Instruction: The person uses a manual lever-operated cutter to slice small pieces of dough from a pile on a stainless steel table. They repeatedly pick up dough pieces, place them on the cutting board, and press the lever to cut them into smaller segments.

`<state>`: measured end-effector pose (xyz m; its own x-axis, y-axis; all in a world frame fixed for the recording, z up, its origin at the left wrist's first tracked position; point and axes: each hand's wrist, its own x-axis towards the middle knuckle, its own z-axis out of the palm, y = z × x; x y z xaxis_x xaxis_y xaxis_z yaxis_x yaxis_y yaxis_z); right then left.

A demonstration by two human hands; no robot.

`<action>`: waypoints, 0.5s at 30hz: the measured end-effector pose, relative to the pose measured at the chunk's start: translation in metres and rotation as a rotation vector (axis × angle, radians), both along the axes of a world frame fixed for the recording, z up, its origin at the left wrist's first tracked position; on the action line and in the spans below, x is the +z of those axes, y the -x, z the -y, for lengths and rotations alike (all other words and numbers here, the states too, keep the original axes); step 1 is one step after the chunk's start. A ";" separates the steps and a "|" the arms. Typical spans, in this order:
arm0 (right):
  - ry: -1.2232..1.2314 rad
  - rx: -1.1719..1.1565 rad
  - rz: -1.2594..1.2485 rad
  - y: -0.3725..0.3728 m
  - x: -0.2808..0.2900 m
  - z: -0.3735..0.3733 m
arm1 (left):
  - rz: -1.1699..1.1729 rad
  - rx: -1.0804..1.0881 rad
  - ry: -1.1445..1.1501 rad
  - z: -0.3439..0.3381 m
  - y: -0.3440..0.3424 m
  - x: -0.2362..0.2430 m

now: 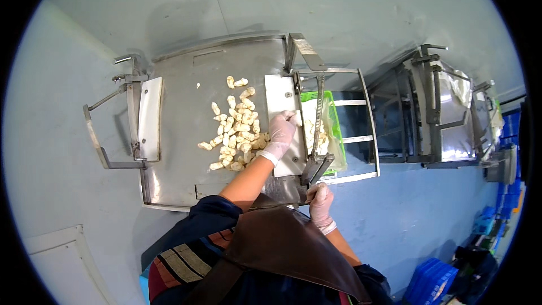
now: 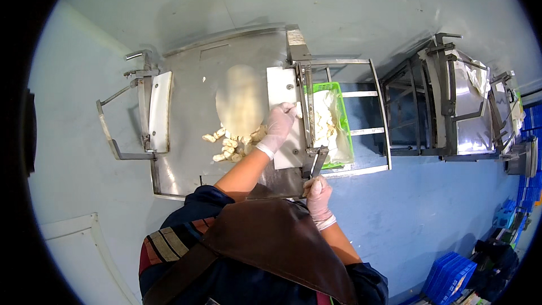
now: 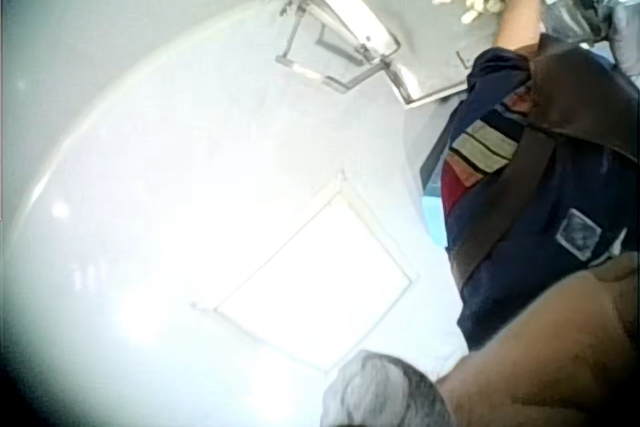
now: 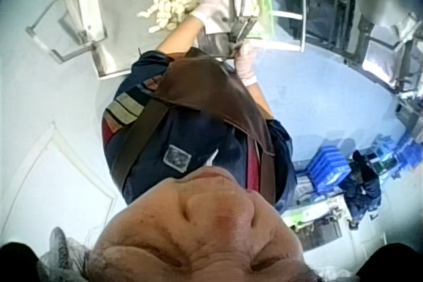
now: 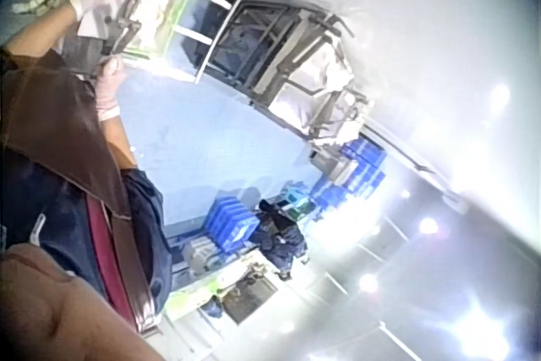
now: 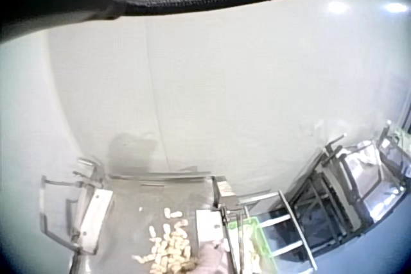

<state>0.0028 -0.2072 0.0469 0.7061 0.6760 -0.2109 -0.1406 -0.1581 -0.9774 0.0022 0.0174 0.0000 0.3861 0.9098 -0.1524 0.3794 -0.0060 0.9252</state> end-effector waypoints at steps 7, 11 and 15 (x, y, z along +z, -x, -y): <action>0.048 -0.033 -0.017 -0.001 0.047 -0.017 | 0.071 0.108 0.162 0.001 -0.005 0.001; 0.090 -0.050 0.025 -0.002 0.072 -0.030 | 0.047 0.131 0.044 0.005 -0.002 -0.003; 0.073 -0.058 0.079 0.000 0.032 -0.012 | 0.069 0.080 0.112 0.004 -0.010 -0.012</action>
<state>0.0033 -0.1949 0.0792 0.7597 0.6185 -0.2005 -0.0746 -0.2234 -0.9719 0.0123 0.0137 -0.0123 0.3263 0.9169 -0.2300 0.3104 0.1259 0.9422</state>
